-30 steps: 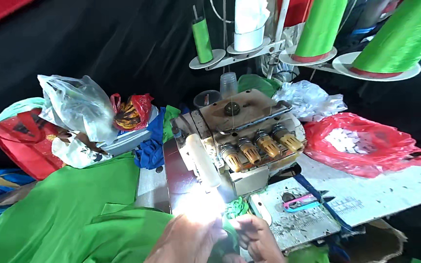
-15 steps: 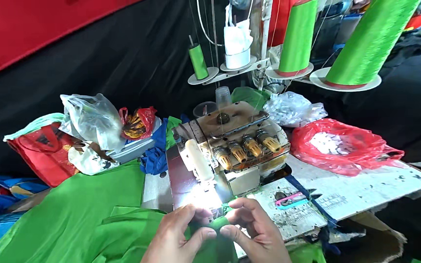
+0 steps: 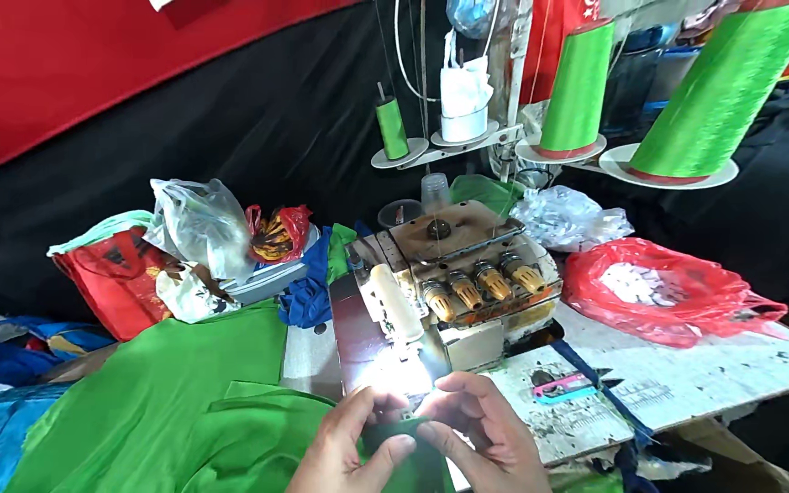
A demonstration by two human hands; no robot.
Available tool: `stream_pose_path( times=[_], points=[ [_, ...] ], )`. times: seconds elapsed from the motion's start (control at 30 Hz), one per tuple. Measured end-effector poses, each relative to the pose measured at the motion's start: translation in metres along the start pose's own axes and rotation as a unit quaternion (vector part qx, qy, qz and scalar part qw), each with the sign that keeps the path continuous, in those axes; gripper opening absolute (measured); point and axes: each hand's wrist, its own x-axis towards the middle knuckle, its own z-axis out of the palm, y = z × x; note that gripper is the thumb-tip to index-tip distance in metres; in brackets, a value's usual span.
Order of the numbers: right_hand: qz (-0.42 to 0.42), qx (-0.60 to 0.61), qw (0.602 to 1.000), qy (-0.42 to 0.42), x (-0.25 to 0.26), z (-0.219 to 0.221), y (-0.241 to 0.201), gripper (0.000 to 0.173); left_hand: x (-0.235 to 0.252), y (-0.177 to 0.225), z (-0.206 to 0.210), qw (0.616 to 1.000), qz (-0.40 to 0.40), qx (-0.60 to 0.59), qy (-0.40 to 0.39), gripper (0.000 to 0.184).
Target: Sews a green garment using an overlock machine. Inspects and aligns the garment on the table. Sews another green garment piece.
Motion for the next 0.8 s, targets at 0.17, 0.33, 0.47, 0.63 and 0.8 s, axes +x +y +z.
stream_pose_path(
  times=[0.17,0.33,0.47,0.63,0.8],
  points=[
    [-0.028,0.007,0.999,0.014,0.003,0.005,-0.001,0.029,0.004,-0.003,0.006,0.997,0.038,0.054,0.045,0.024],
    [-0.014,0.003,1.000,0.011,-0.009,0.004,0.013,0.038,0.020,0.004,-0.006,0.993,0.065,0.066,0.076,0.016],
    [0.035,-0.033,0.999,-0.005,-0.030,0.005,0.033,0.056,0.030,0.009,-0.012,0.994,-0.020,0.085,0.067,0.016],
    [0.094,-0.061,0.994,0.017,-0.036,0.002,0.037,0.044,0.035,-0.003,-0.007,0.985,-0.112,0.099,0.081,0.014],
    [0.109,-0.047,0.993,0.011,-0.038,-0.001,0.038,0.035,0.033,-0.010,-0.003,0.991,-0.074,0.093,0.065,0.018]
  ],
)
